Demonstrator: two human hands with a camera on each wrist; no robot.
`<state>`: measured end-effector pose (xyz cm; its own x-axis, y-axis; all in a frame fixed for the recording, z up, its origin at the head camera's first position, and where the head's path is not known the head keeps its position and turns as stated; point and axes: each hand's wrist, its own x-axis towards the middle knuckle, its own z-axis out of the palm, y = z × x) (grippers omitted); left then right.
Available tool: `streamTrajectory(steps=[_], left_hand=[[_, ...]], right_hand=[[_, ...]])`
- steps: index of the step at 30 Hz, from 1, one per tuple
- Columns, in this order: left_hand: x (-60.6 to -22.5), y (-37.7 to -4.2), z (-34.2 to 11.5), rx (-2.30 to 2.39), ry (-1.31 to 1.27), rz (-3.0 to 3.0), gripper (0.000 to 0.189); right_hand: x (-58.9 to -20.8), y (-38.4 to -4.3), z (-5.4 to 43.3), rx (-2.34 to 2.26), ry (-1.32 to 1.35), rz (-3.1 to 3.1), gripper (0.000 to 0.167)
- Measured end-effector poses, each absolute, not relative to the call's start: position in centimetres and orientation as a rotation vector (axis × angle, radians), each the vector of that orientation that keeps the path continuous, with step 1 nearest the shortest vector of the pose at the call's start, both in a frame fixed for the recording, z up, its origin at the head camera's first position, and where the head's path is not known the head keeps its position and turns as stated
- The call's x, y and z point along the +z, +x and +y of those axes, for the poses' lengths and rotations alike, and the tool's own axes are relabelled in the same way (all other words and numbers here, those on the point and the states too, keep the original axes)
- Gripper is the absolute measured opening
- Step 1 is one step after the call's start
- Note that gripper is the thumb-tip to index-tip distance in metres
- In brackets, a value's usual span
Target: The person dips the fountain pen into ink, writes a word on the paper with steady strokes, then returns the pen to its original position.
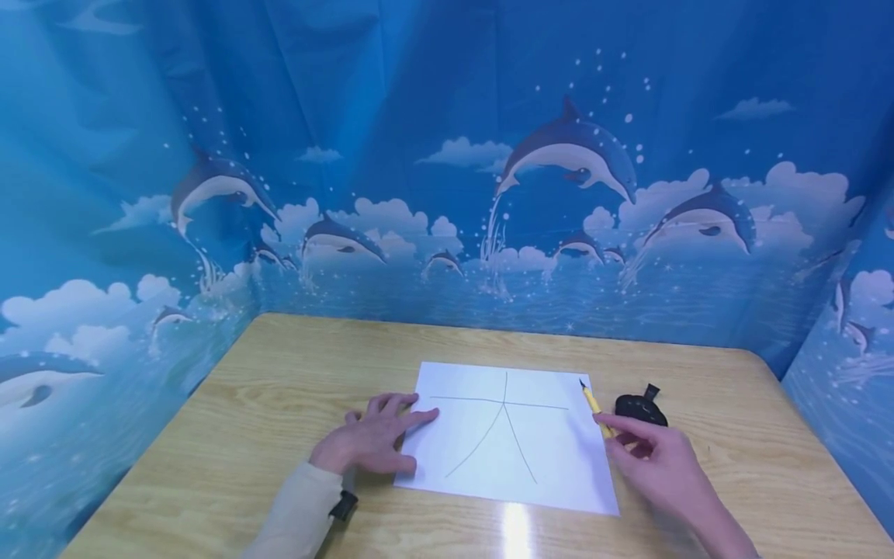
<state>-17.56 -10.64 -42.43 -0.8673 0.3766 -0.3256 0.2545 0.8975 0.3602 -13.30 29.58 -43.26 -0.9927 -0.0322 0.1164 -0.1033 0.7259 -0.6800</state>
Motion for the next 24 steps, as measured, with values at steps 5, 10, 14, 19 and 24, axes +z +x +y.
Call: streamTrajectory(steps=[5, 10, 14, 19, 24], left_hand=[[-42.4, -17.6, -10.7, 0.439, 0.462, 2.672, 0.079], [-42.4, -17.5, -10.8, 0.449, 0.468, 2.675, 0.079], [-42.5, -17.5, -10.8, 0.454, 0.475, 2.684, 0.08], [-42.5, -17.6, -10.9, 0.45, 0.485, 2.695, 0.079], [-42.5, -17.5, -10.9, 0.44, 0.494, 2.704, 0.08]], right_hand=[[-43.0, -13.2, 30.5, 1.117, 0.12, -2.806, 0.034], [-42.9, -13.2, 31.3, 1.109, 0.09, -2.775, 0.037], [-42.7, -13.2, 32.1, 1.085, 0.083, -2.741, 0.037], [-42.4, -13.4, 33.2, 1.013, 0.065, -2.741, 0.036], [-42.3, -14.0, 34.5, 0.93, 0.054, -2.721, 0.032]])
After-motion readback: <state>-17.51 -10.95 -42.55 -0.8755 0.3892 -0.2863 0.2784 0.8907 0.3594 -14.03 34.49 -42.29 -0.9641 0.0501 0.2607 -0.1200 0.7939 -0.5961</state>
